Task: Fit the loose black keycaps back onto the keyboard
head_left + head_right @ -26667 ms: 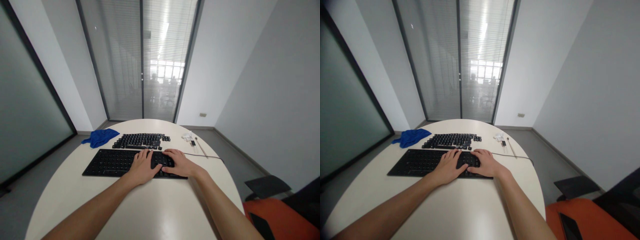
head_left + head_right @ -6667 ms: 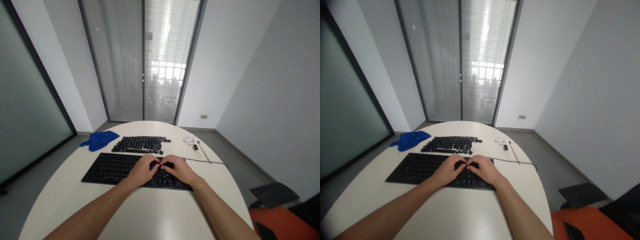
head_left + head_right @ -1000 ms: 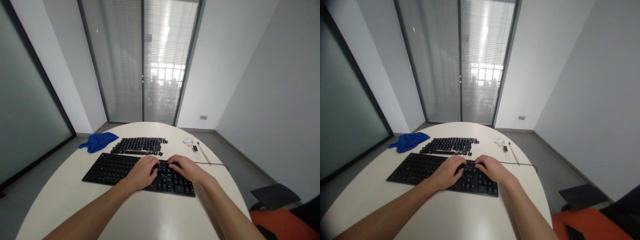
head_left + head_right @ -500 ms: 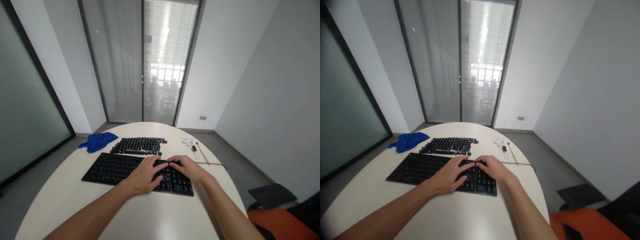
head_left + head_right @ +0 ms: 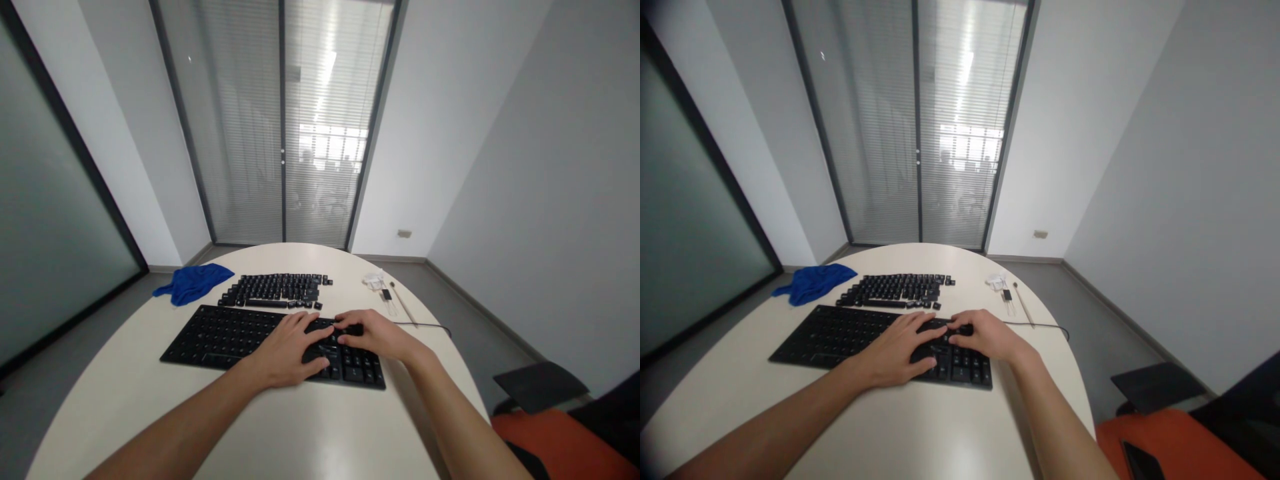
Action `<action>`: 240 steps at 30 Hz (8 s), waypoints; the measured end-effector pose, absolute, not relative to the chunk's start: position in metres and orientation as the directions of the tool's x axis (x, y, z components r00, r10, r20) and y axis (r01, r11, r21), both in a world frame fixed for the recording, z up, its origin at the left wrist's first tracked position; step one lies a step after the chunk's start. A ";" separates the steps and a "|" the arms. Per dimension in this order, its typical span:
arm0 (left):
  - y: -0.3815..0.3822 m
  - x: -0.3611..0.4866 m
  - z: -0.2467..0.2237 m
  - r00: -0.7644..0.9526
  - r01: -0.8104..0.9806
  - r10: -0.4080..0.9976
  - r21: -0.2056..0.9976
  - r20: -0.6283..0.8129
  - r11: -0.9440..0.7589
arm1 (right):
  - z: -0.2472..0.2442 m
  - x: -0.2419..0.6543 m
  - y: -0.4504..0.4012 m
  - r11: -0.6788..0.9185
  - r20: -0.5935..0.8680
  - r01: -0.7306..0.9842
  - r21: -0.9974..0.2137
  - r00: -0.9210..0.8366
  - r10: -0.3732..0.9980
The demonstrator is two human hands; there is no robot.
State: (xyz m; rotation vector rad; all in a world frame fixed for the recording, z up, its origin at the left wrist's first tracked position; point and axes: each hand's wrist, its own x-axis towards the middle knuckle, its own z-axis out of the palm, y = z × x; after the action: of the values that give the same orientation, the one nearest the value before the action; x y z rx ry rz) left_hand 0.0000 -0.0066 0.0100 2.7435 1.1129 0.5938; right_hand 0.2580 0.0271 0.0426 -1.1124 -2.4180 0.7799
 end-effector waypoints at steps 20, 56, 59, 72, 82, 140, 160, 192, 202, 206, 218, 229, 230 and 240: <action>-0.009 0.001 0.004 0.665 0.654 0.698 0.244 0.266 -0.716 | 0.042 0.252 0.007 0.487 -0.141 0.736 -0.469 -0.607 0.782; -0.012 0.010 0.004 0.580 0.766 0.788 0.190 0.206 -0.614 | -0.002 0.264 0.074 0.385 0.233 0.689 -0.614 -0.307 0.923; -0.012 0.010 0.006 0.582 0.763 0.786 0.194 0.207 -0.617 | -0.006 0.263 0.090 0.346 0.170 0.769 -0.537 -0.303 0.938; -0.012 0.009 0.004 0.579 0.753 0.785 0.225 0.219 -0.618 | -0.001 0.218 0.141 0.230 0.137 0.919 -0.320 -0.196 0.971; -0.013 0.009 0.007 0.580 0.757 0.786 0.214 0.214 -0.617 | -0.002 0.216 0.138 0.209 0.168 0.941 -0.266 -0.168 0.971; -0.012 0.010 0.002 0.477 0.757 0.807 0.304 0.348 -0.578 | 0.024 0.221 0.034 0.603 0.292 0.607 -0.518 -0.537 0.791; -0.011 0.010 -0.001 0.488 0.726 0.772 0.302 0.407 -0.618 | 0.024 0.215 0.031 0.539 0.273 0.677 -0.501 -0.468 0.841; -0.010 0.008 0.001 0.538 0.734 0.764 0.250 0.356 -0.632 | 0.014 0.226 0.039 0.541 0.312 0.617 -0.572 -0.446 0.839; -0.012 0.003 0.006 0.573 0.739 0.778 0.249 0.258 -0.626 | 0.015 0.222 0.038 0.556 0.312 0.639 -0.532 -0.462 0.830; -0.010 -0.002 0.007 0.585 0.735 0.779 0.259 0.226 -0.627 | 0.015 0.223 0.038 0.560 0.314 0.642 -0.524 -0.466 0.827; -0.010 0.002 0.008 0.567 0.750 0.787 0.242 0.244 -0.615 | 0.013 0.221 0.039 0.551 0.316 0.656 -0.515 -0.453 0.834; -0.011 0.004 0.003 0.573 0.751 0.773 0.204 0.273 -0.628 | 0.006 0.221 0.051 0.425 0.305 0.754 -0.502 -0.305 0.902; -0.012 0.004 0.002 0.574 0.751 0.771 0.199 0.275 -0.630 | 0.005 0.222 0.053 0.409 0.289 0.760 -0.505 -0.297 0.910; -0.013 0.006 0.005 0.574 0.761 0.774 0.175 0.268 -0.625 | 0.004 0.218 0.091 0.277 0.124 0.899 -0.339 -0.249 0.961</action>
State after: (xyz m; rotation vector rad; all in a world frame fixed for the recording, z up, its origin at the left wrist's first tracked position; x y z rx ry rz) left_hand 0.0057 -0.0134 0.0050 2.7508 1.3423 0.5000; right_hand 0.2179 0.0908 0.0037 -1.7002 -2.2469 0.2850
